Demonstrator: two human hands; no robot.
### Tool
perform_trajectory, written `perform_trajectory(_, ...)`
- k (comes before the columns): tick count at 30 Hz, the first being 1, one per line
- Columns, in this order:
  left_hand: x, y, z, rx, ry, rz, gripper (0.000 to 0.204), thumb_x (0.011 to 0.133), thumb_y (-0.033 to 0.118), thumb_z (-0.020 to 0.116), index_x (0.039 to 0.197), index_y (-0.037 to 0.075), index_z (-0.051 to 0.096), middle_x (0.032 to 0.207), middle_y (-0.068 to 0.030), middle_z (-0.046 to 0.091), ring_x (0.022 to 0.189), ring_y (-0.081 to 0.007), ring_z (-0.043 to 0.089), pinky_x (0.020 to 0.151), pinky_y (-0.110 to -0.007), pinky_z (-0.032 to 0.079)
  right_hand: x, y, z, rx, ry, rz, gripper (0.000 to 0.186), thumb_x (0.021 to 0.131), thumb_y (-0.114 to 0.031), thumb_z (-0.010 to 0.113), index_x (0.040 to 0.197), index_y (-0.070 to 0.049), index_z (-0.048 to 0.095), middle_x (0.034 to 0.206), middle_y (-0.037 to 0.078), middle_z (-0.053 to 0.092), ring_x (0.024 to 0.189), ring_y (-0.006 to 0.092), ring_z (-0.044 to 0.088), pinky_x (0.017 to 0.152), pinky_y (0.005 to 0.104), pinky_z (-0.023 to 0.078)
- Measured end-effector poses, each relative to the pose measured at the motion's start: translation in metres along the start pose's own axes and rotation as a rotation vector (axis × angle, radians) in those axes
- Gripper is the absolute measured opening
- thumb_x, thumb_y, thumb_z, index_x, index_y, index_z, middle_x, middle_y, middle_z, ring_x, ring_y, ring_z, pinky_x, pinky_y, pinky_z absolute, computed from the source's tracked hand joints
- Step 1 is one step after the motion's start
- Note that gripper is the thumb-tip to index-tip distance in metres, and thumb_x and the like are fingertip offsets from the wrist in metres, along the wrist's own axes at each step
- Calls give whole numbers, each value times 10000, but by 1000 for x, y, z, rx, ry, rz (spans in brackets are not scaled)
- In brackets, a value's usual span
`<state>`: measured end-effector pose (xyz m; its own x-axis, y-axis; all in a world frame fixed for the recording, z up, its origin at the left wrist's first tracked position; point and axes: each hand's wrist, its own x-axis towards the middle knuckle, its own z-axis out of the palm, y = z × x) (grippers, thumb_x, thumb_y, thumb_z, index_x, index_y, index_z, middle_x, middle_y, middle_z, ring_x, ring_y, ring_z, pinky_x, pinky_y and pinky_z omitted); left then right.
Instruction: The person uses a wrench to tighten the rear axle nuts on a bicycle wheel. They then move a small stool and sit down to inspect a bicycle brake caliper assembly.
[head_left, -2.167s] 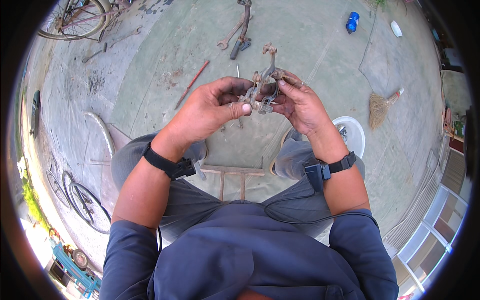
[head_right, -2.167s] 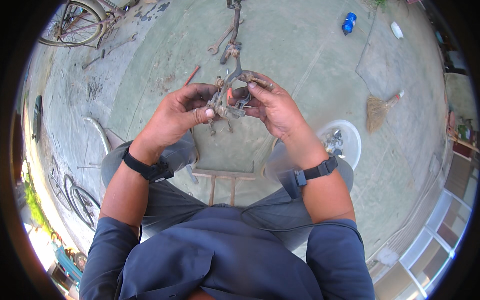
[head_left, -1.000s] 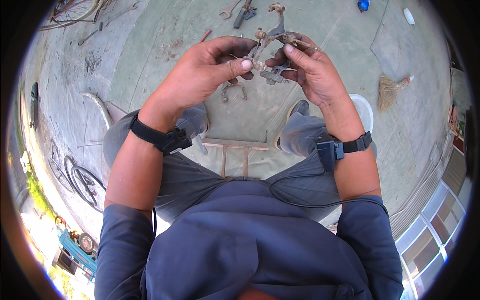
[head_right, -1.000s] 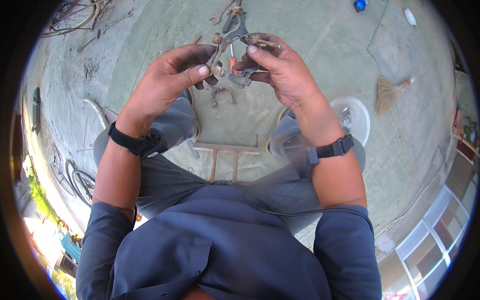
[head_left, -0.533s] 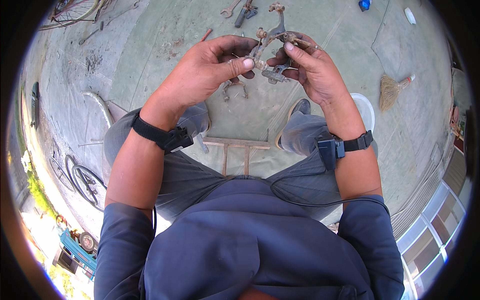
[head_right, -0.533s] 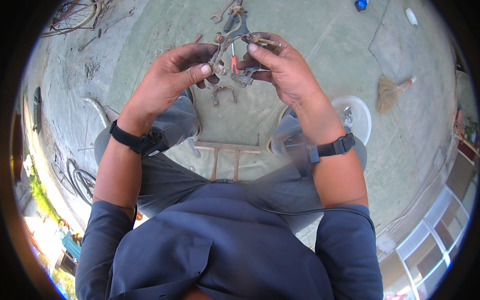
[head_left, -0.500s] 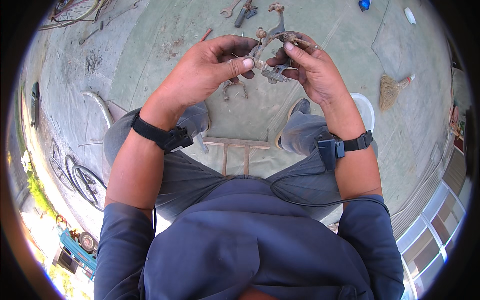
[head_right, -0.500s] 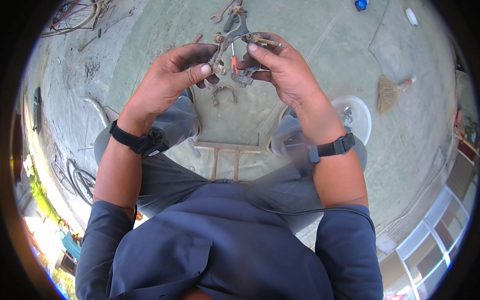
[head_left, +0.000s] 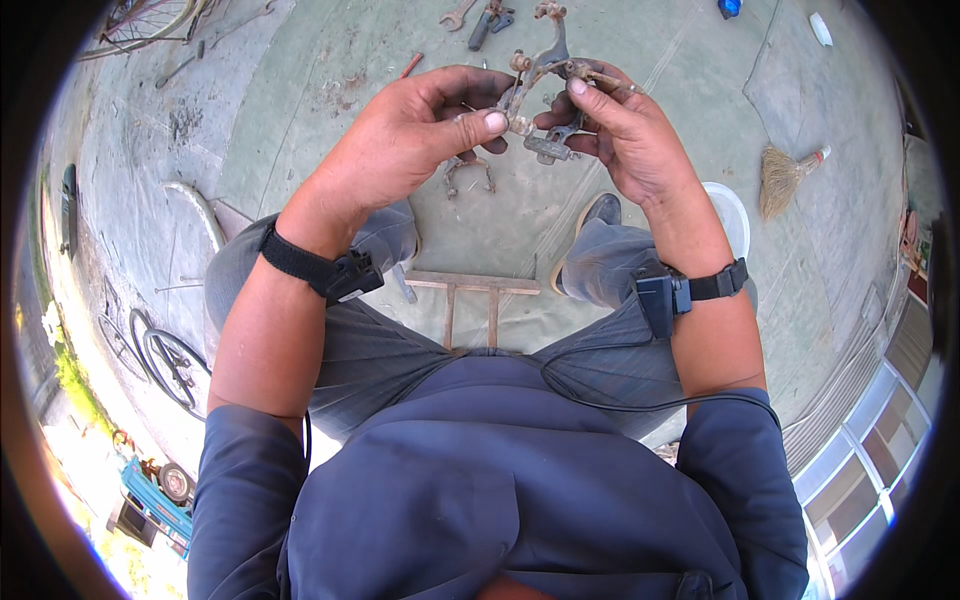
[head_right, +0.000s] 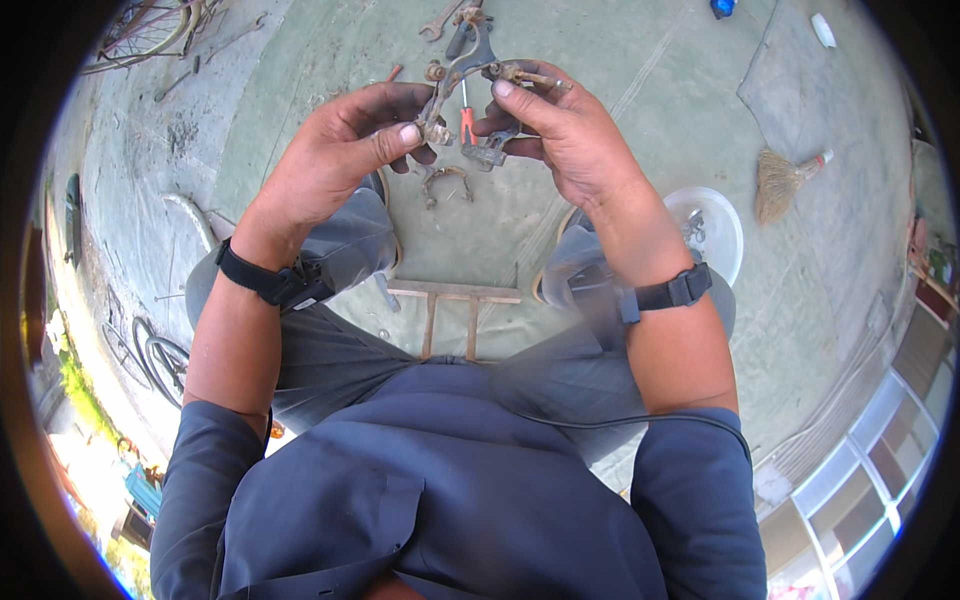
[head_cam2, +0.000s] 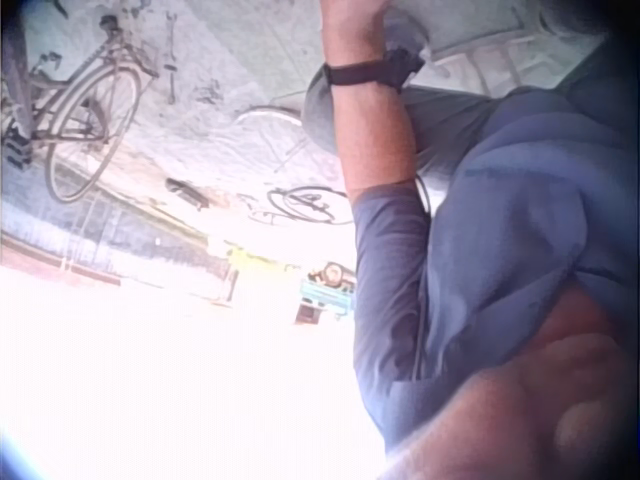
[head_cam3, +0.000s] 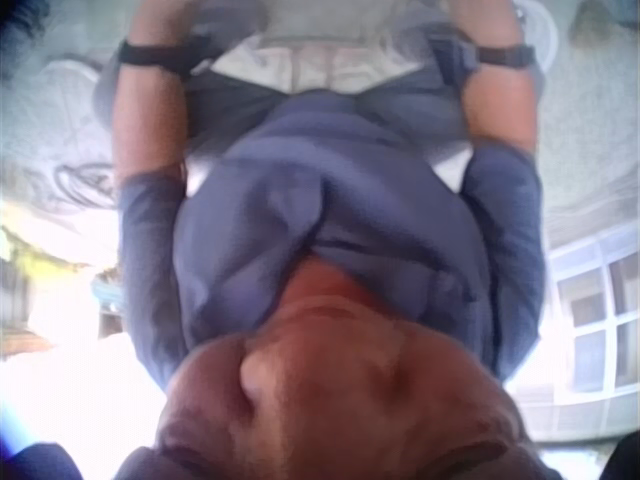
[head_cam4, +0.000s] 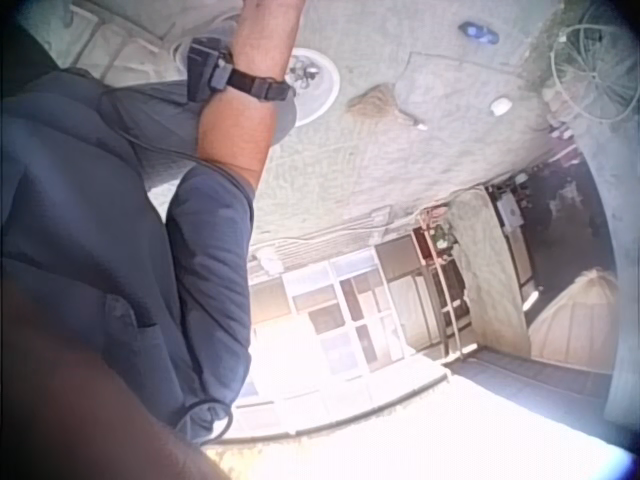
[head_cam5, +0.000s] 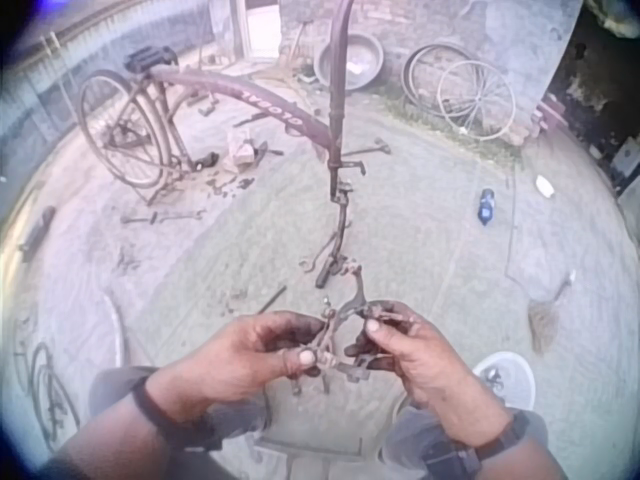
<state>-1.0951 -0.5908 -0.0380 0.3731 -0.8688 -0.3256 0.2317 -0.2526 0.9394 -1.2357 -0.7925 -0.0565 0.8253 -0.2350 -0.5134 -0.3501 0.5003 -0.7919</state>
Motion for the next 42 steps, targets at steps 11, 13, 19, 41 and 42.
perform_trajectory(11, -1, 1, -2, 19, -9, 0, 423, 968, 205, 679, 1313, -25, 595, 1077, -65, 694, 923, -138, 670, 787, -282, 504, 2, 3, -1, -17, -7, -17, 311, 952, -297, 687, 1186, -106, 611, 986, 36, 715, 920, 153, 696, 763, 308, 504)
perform_trajectory(13, 0, 0, -2, 13, -10, 10, 458, 961, 238, 693, 1314, -34, 588, 1048, -71, 697, 914, -125, 657, 790, -278, 522, 1, 3, -1, -14, -2, -14, 310, 952, -297, 687, 1185, -108, 611, 984, 35, 717, 927, 156, 699, 765, 310, 503)
perform_trajectory(19, -1, -1, -2, 8, -1, -3, 413, 972, 181, 671, 1322, -22, 591, 1103, -62, 691, 930, -144, 678, 782, -282, 496, 2, 3, -1, -24, -7, -11, 313, 952, -295, 688, 1186, -104, 608, 983, 36, 716, 935, 160, 702, 768, 311, 503)
perform_trajectory(41, 1, 3, -4, -11, -23, -62, 429, 976, 172, 656, 1339, -37, 561, 1119, -79, 688, 979, -152, 664, 833, -298, 526, 2, 0, -2, -34, 19, -2, 418, 943, -267, 705, 1265, -50, 552, 1037, 70, 693, 938, 188, 704, 799, 339, 540)
perform_trajectory(42, 1, 2, -2, -14, -14, -56, 417, 974, 173, 656, 1334, -22, 574, 1102, -58, 688, 960, -141, 658, 805, -289, 506, 2, -1, -2, -41, 26, 4, 431, 941, -266, 708, 1274, -45, 546, 1046, 71, 691, 941, 191, 704, 801, 341, 541)
